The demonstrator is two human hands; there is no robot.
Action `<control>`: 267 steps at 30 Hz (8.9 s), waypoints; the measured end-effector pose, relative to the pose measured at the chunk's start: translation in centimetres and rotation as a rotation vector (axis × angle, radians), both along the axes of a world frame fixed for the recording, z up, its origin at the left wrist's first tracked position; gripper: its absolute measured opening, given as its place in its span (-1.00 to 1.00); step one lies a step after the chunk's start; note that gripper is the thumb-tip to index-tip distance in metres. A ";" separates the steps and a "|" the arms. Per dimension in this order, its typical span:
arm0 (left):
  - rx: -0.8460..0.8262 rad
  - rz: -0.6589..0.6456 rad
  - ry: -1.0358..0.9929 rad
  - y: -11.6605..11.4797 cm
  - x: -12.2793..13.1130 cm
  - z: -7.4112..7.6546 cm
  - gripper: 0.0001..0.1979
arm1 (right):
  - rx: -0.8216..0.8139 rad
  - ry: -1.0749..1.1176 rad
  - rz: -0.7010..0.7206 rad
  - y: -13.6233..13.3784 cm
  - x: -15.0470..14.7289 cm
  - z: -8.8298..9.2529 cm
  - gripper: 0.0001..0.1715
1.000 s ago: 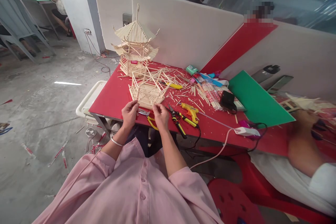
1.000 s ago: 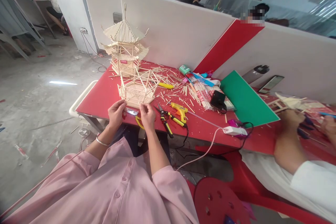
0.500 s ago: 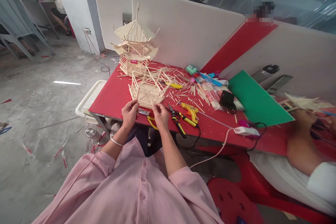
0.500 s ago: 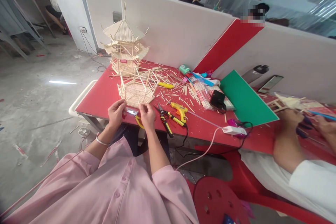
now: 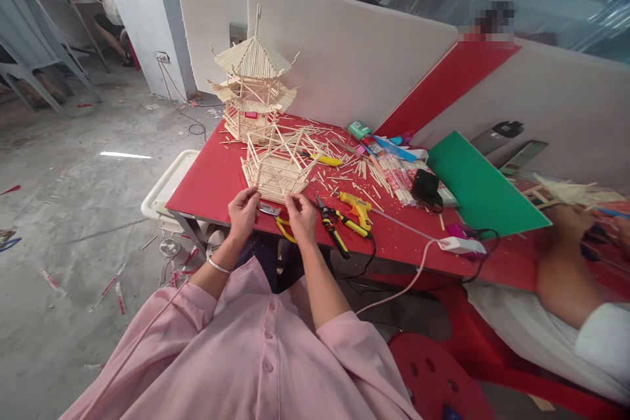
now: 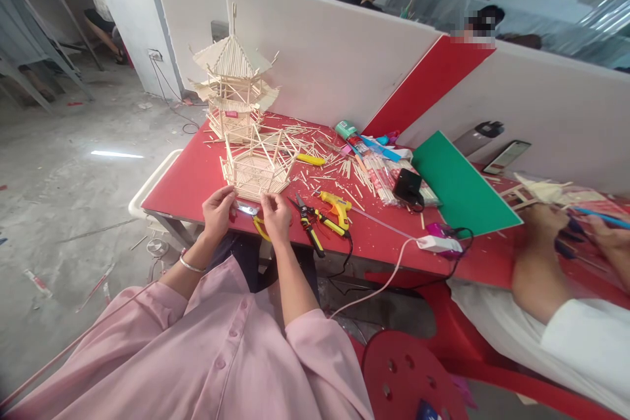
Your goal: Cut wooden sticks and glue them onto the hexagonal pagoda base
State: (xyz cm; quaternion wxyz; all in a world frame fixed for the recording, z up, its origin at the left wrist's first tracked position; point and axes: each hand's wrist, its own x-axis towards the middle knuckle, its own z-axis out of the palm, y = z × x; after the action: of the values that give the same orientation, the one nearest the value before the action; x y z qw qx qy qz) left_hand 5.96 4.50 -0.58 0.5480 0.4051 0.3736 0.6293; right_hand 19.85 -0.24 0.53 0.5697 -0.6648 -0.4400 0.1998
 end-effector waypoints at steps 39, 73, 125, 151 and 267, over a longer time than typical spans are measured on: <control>-0.137 0.057 0.094 -1.5 0.0 1.6 -0.82 | -0.036 0.137 0.050 -2.4 -0.3 0.9 -0.80; -0.005 0.131 0.192 -1.4 1.0 1.9 -0.72 | -0.008 0.077 0.106 -1.5 0.0 1.1 -0.77; 0.023 0.215 0.933 -2.9 4.8 1.4 -0.87 | -0.693 -1.232 0.369 -5.0 1.0 6.3 -0.58; 0.059 0.180 0.899 -2.9 4.5 0.8 -0.85 | -0.819 -0.725 -0.391 -7.0 12.5 5.8 -0.50; 0.366 0.029 0.794 -3.8 1.5 1.2 -0.45 | -0.262 -0.867 -0.430 -11.3 13.4 1.8 -0.38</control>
State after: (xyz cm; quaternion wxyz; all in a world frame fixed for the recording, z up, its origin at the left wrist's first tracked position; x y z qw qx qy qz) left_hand 7.44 0.67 0.64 0.2723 0.7005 0.4434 0.4884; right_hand 33.26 -11.55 2.35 0.2745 -0.8282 -0.4604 -0.1634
